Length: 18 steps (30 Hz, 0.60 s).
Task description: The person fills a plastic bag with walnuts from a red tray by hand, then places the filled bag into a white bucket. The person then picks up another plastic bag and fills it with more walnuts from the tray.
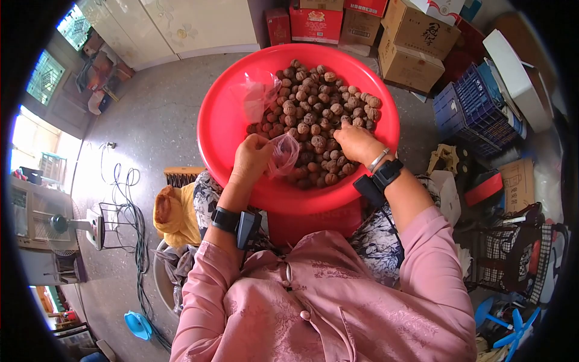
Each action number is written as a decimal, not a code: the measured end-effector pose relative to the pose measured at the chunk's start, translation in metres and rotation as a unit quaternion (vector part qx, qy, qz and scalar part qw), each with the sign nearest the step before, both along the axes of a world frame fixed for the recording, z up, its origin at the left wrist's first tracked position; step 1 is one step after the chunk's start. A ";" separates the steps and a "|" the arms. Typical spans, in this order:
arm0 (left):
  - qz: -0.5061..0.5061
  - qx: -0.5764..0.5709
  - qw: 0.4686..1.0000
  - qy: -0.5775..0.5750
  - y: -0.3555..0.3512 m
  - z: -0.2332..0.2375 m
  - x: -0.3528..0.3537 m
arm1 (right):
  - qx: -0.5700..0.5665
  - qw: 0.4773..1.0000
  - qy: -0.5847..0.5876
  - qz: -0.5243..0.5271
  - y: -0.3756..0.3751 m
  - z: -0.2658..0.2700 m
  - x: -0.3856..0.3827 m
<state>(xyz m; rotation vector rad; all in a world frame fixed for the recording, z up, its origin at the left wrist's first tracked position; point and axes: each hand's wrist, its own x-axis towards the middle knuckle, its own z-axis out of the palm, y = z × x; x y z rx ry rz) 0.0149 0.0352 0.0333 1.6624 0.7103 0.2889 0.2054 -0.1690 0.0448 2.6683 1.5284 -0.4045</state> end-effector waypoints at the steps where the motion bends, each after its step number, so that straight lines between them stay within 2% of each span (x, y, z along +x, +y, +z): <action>1: 0.000 0.000 1.000 0.000 0.000 0.001 0.000 | 0.007 1.000 -0.005 0.005 -0.001 0.001 0.000; 6: 0.008 0.016 1.000 -0.003 -0.003 0.004 0.000 | 0.015 1.000 -0.001 0.013 -0.001 -0.001 0.001; 9: -0.002 0.002 1.000 -0.002 -0.003 0.006 -0.001 | 0.074 0.997 0.028 0.000 0.001 0.001 0.002; 11: 0.000 -0.003 1.000 -0.003 -0.003 0.007 -0.001 | 0.148 0.978 0.143 -0.026 0.005 0.008 0.000; 12: 0.000 -0.009 1.000 -0.004 -0.004 0.008 -0.001 | 0.148 0.978 0.143 -0.024 0.007 0.013 -0.002; 15: -0.007 0.001 1.000 0.006 -0.006 0.013 -0.001 | 0.228 0.912 0.337 -0.061 0.015 0.022 -0.011; 16: -0.007 0.001 1.000 0.006 -0.006 0.013 -0.001 | 0.228 0.911 0.337 -0.060 0.018 0.018 -0.012; 18: -0.004 0.007 1.000 0.005 -0.006 0.012 -0.001 | 0.338 0.830 0.443 -0.024 0.025 0.012 -0.016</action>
